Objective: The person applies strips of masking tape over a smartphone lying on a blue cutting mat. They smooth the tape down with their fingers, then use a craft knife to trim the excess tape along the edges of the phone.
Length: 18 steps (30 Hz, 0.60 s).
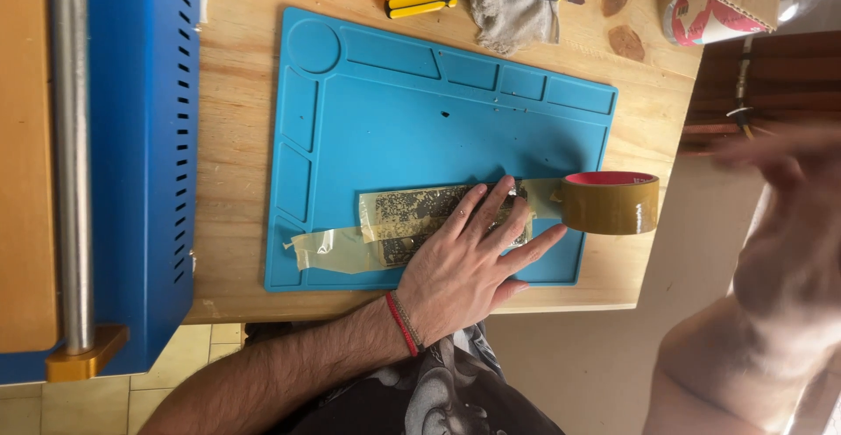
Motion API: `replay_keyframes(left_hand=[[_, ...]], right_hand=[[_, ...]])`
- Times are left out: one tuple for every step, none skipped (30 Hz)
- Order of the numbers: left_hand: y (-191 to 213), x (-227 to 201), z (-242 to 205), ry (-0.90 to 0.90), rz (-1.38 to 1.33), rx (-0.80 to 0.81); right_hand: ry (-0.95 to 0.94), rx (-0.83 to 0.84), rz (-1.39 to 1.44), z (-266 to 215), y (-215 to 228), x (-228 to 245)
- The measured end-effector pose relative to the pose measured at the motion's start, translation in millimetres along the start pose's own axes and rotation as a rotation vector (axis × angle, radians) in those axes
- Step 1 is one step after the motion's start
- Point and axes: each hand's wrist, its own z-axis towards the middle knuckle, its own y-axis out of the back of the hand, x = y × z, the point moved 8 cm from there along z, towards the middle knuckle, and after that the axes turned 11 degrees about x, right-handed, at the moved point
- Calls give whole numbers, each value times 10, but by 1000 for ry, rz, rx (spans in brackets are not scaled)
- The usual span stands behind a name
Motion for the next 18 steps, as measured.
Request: replay_keyframes(left_hand=[[-5, -5, 3, -4, -5, -1], [7, 4, -3, -5, -41, -22], [22, 13, -8, -6, -77, -43], [43, 8, -3, -10, -77, -43], [66, 17, 1, 16, -33, -45], [88, 27, 2, 44, 12, -46], [100, 34, 5, 43, 13, -45], [124, 44, -3, 44, -38, -60], [146, 51, -9, 45, -88, -76], [140, 45, -13, 41, -88, -72], [150, 51, -18, 52, -112, -85], [164, 63, -15, 56, -134, -101], [161, 53, -8, 47, -132, -99], [166, 53, -7, 49, -134, -106], [173, 55, -9, 52, -135, -113], [167, 50, -9, 47, -132, -115], [158, 48, -12, 46, -116, -112], [149, 44, -13, 48, -102, -111]], right_hand=[[-5, 0, -4, -145, -118, 2], [-187, -221, 179, -359, -94, -170], [-371, -440, 362, -633, -125, -347], [-373, -444, 361, -702, -196, -251], [-318, -316, 338, -701, -337, -103], [-263, -186, 316, -709, -491, 45], [-264, -187, 317, -801, -575, 90], [-405, -106, 269, -916, -727, 50], [-545, -27, 221, -1051, -870, 10], [-550, -28, 224, -1020, -990, 32], [-391, -64, 125, -931, -1045, 178], [-232, -104, 25, -860, -1113, 340], [-238, -112, 25, -862, -1209, 331], [-244, -164, -50, -872, -1264, 341], [-249, -216, -126, -880, -1324, 360], [-249, -221, -127, -873, -1378, 344], [-271, -254, -136, -876, -1414, 321], [-291, -283, -147, -878, -1446, 296]])
